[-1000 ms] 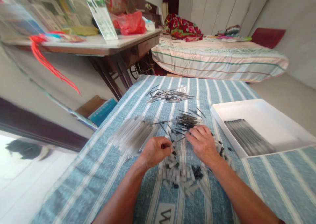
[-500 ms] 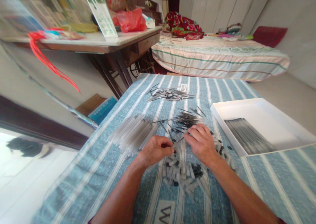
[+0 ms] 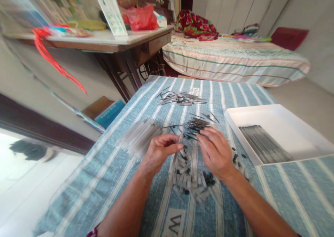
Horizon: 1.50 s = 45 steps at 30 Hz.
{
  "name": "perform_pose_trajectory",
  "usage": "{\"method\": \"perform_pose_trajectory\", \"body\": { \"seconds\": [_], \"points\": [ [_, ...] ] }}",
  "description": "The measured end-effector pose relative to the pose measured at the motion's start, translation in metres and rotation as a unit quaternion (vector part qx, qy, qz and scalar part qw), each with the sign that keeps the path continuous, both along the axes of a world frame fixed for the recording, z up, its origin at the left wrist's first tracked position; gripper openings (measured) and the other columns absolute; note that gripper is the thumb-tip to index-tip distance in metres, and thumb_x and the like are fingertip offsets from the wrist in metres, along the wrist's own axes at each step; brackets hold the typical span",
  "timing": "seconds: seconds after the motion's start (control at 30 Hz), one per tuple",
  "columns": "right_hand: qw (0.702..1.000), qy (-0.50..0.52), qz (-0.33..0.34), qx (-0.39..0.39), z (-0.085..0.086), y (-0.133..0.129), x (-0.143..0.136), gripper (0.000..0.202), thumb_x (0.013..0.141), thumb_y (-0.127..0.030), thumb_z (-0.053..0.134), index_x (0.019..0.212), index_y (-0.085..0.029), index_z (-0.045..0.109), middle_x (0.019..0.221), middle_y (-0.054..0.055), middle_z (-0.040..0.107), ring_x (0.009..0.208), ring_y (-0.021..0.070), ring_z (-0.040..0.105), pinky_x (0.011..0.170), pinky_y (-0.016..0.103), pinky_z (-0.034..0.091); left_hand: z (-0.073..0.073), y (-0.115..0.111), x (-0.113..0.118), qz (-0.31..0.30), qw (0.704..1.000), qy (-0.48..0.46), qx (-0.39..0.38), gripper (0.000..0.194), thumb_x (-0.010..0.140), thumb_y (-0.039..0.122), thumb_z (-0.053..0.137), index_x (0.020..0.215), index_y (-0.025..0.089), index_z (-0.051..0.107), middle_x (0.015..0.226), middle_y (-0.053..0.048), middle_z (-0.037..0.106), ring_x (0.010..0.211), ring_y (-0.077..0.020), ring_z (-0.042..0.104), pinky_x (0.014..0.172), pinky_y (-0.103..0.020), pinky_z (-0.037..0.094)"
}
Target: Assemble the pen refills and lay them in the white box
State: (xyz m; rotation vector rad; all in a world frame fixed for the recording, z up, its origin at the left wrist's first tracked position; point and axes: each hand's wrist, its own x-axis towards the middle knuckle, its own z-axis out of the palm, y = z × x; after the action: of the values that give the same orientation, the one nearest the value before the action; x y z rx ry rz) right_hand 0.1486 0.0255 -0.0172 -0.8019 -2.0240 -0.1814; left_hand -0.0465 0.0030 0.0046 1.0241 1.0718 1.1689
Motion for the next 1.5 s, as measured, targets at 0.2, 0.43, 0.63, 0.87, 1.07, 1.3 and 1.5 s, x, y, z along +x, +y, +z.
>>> {"method": "perform_pose_trajectory", "body": {
  "seconds": [0.2, 0.43, 0.63, 0.87, 1.07, 1.3, 1.5],
  "points": [
    [0.988, -0.097, 0.022, -0.121, -0.022, 0.004, -0.012, 0.021, 0.085, -0.013, 0.045, 0.085, -0.016, 0.065, 0.071, 0.005, 0.060, 0.075, 0.0162, 0.054, 0.069, 0.027, 0.044, 0.002, 0.000, 0.000, 0.039, 0.997, -0.053, 0.030, 0.013, 0.060, 0.016, 0.075, 0.071, 0.014, 0.070, 0.067, 0.000, 0.066, 0.063, -0.0107, 0.055, 0.064, -0.022, 0.042],
    [0.950, -0.231, -0.054, -0.206, -0.024, 0.008, -0.036, 0.009, 0.080, -0.019, 0.055, 0.074, -0.020, 0.062, 0.068, 0.003, 0.062, 0.068, 0.0169, 0.056, 0.059, 0.026, 0.036, 0.006, -0.002, -0.002, 0.041, 0.996, -0.070, 0.026, 0.011, 0.059, 0.016, 0.075, 0.069, 0.015, 0.070, 0.067, 0.001, 0.066, 0.062, -0.0096, 0.055, 0.065, -0.022, 0.042],
    [0.927, -0.269, -0.094, -0.243, -0.021, 0.010, -0.046, 0.009, 0.077, -0.019, 0.056, 0.070, -0.021, 0.061, 0.070, 0.003, 0.063, 0.067, 0.0176, 0.058, 0.055, 0.026, 0.033, 0.006, -0.003, -0.005, 0.060, 0.996, -0.062, 0.033, 0.008, 0.061, 0.017, 0.073, 0.067, 0.014, 0.068, 0.063, 0.002, 0.063, 0.059, -0.0085, 0.052, 0.062, -0.021, 0.040],
    [0.953, -0.161, -0.037, -0.253, -0.029, 0.011, -0.035, 0.015, 0.078, -0.014, 0.051, 0.080, -0.020, 0.064, 0.075, 0.003, 0.064, 0.076, 0.0160, 0.059, 0.064, 0.024, 0.040, 0.009, -0.003, -0.006, 0.046, 0.997, -0.039, 0.039, 0.007, 0.065, 0.018, 0.071, 0.069, 0.013, 0.067, 0.068, -0.001, 0.065, 0.064, -0.0102, 0.054, 0.065, -0.022, 0.041],
    [0.899, 0.115, 0.074, -0.416, -0.020, 0.010, -0.024, 0.012, 0.076, -0.021, 0.054, 0.072, -0.018, 0.065, 0.062, -0.001, 0.061, 0.057, 0.0120, 0.055, 0.054, 0.021, 0.042, 0.011, -0.004, -0.002, -0.005, 0.999, -0.029, 0.014, 0.012, 0.067, 0.023, 0.069, 0.070, 0.012, 0.066, 0.067, -0.004, 0.067, 0.057, -0.0113, 0.055, 0.059, -0.024, 0.042],
    [0.810, 0.306, 0.156, -0.476, -0.005, 0.006, -0.006, 0.009, 0.069, -0.026, 0.067, 0.074, -0.019, 0.068, 0.065, -0.001, 0.061, 0.056, 0.0120, 0.054, 0.056, 0.025, 0.044, 0.006, -0.005, 0.002, -0.073, 0.997, -0.008, 0.013, 0.013, 0.069, 0.024, 0.068, 0.074, 0.012, 0.067, 0.062, -0.001, 0.063, 0.051, -0.0077, 0.050, 0.053, -0.021, 0.038],
    [0.804, 0.326, 0.173, -0.467, 0.010, -0.006, -0.002, 0.012, 0.069, -0.025, 0.069, 0.079, -0.019, 0.069, 0.070, 0.000, 0.063, 0.058, 0.0124, 0.056, 0.058, 0.025, 0.046, 0.004, -0.007, 0.004, -0.115, 0.993, 0.036, 0.007, 0.013, 0.069, 0.023, 0.066, 0.075, 0.012, 0.067, 0.062, -0.001, 0.061, 0.051, -0.0078, 0.049, 0.051, -0.021, 0.039]
  ]
}}
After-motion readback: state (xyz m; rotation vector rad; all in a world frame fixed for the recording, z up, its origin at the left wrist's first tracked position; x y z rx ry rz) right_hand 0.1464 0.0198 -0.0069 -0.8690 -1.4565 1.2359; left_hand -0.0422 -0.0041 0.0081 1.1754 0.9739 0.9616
